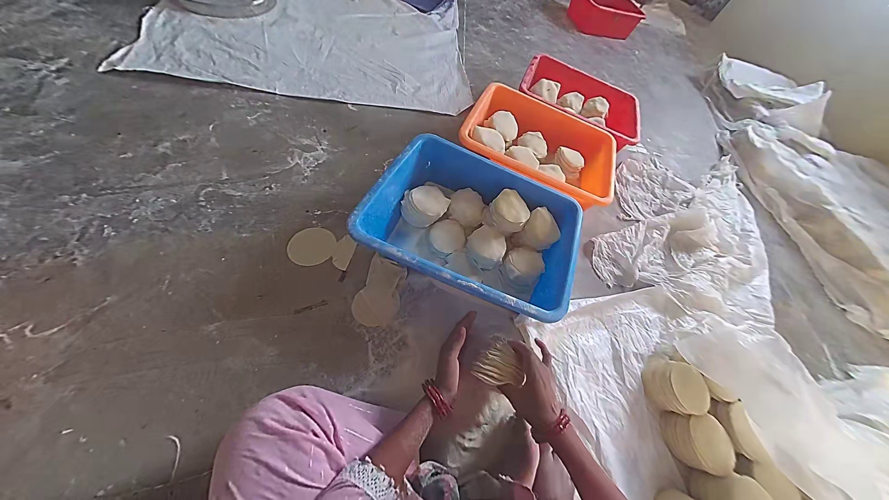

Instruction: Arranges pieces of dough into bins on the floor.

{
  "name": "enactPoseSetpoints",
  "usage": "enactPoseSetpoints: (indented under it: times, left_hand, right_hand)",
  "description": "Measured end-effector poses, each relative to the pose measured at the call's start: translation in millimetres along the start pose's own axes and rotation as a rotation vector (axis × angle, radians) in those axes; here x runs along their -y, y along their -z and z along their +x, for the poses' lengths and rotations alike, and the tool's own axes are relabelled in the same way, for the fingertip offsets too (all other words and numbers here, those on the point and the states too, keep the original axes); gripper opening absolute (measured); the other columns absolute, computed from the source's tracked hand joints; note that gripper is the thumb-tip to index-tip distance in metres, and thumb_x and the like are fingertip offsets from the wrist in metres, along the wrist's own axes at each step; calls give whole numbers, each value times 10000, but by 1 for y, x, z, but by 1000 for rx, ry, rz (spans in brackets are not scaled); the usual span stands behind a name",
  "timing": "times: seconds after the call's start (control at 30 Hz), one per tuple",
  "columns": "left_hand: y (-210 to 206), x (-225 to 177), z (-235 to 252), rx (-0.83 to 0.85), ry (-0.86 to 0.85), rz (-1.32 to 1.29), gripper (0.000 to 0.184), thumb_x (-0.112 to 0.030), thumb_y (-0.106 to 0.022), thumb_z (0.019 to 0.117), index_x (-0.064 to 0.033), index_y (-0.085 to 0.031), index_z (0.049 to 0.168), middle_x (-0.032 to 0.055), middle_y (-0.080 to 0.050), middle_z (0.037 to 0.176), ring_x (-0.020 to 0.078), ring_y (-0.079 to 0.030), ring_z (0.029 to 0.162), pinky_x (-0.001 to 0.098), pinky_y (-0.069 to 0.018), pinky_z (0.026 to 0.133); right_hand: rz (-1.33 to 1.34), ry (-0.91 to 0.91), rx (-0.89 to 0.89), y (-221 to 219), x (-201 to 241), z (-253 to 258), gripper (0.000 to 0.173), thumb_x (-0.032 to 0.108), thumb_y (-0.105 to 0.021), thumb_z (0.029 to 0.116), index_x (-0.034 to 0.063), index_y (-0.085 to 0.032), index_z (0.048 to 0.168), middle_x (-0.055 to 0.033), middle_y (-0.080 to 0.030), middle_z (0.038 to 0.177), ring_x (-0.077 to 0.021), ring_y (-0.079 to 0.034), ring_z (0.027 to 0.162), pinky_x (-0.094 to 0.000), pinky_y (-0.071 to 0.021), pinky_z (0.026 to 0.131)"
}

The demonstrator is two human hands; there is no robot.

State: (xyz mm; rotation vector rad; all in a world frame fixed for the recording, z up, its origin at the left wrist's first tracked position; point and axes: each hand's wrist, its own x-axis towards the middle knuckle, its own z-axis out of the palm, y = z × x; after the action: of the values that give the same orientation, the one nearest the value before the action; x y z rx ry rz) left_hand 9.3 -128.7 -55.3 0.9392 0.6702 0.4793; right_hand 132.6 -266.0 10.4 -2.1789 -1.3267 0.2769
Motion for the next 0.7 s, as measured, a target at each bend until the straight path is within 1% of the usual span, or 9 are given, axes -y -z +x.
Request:
enactPoseSetpoints:
  times: [0.1, 0.17, 0.27, 0.33, 0.4, 0.47, 0.57, 0.63, 0.7]
  left_hand:
    - [-12, 4, -8, 95, 70, 11, 506, -303, -362, 1076, -28, -499, 1479, 91, -483, 1546, 188, -428, 1442, 386, -354, 1199]
    - [-16, 6, -10, 98, 81, -41, 434, -187, -357, 1075, 2, -576, 1399, 116, -565, 1466, 206, -502, 1386, 386, -401, 1170]
    - [-3, -1, 1, 36, -24, 5, 517, -267, -316, 1072, 20, -487, 1467, 136, -498, 1525, 218, -439, 1437, 384, -342, 1204]
    - [-5, 1, -3, 82, -25, 74, 532, -302, -313, 1082, -8, -459, 1500, 112, -447, 1570, 198, -390, 1469, 381, -309, 1223]
    - [-16, 3, -11, 121, 35, 52, 451, -219, -342, 1084, -34, -548, 1440, 82, -533, 1503, 167, -479, 1402, 366, -378, 1186]
    - [-14, 3, -9, 115, 38, -45, 470, -218, -307, 1085, -14, -534, 1443, 111, -554, 1477, 197, -502, 1381, 380, -393, 1172]
    - [2, 2, 4, 48, -48, -27, 585, -366, -277, 1085, 2, -425, 1515, 135, -451, 1564, 228, -397, 1467, 403, -317, 1221]
    - [-3, 1, 0, 105, -18, 53, 568, -372, -310, 1086, -34, -432, 1526, 94, -426, 1587, 191, -379, 1476, 390, -314, 1224]
    - [-13, 0, -8, 114, 56, 40, 451, -249, -365, 1082, -32, -558, 1427, 74, -556, 1479, 152, -498, 1379, 360, -390, 1176]
  right_hand:
    - [-47, -83, 126, 1, 1, 0, 936, 503, -883, 684, -9, -546, 1391, -111, -736, 1175, -235, -695, 1136, -617, -287, 1214]
    - [-82, -115, 207, -2, -1, 3, 791, 367, -886, 672, 35, -600, 1330, -78, -753, 1127, -211, -713, 1097, -574, -306, 1216]
    - [-2, -17, 51, -1, -5, 0, 656, 301, -865, 671, 68, -649, 1245, -33, -757, 1072, -158, -720, 1038, -576, -361, 1177]
    - [-46, -15, 69, 1, -1, -1, 761, 412, -851, 728, 58, -586, 1348, -42, -750, 1129, -164, -710, 1080, -599, -358, 1174]
    - [-150, -53, 227, -2, 2, 5, 917, 472, -850, 725, 59, -506, 1468, -65, -750, 1174, -209, -714, 1095, -592, -326, 1189]
    - [-170, -19, 235, -5, 2, 8, 854, 397, -858, 699, 94, -539, 1432, -43, -765, 1103, -204, -734, 1006, -577, -383, 1144]
    - [-63, 52, 23, -2, 2, 2, 725, 384, -841, 694, 91, -603, 1313, -16, -764, 1042, -156, -729, 970, -553, -456, 1066]
    - [-61, 21, 51, -4, 2, 0, 866, 452, -853, 699, 45, -548, 1400, -68, -747, 1148, -209, -714, 1069, -595, -419, 1113]
    - [-114, -21, 206, -10, 2, 5, 964, 416, -882, 694, 31, -481, 1481, -99, -721, 1245, -261, -689, 1159, -600, -361, 1169]
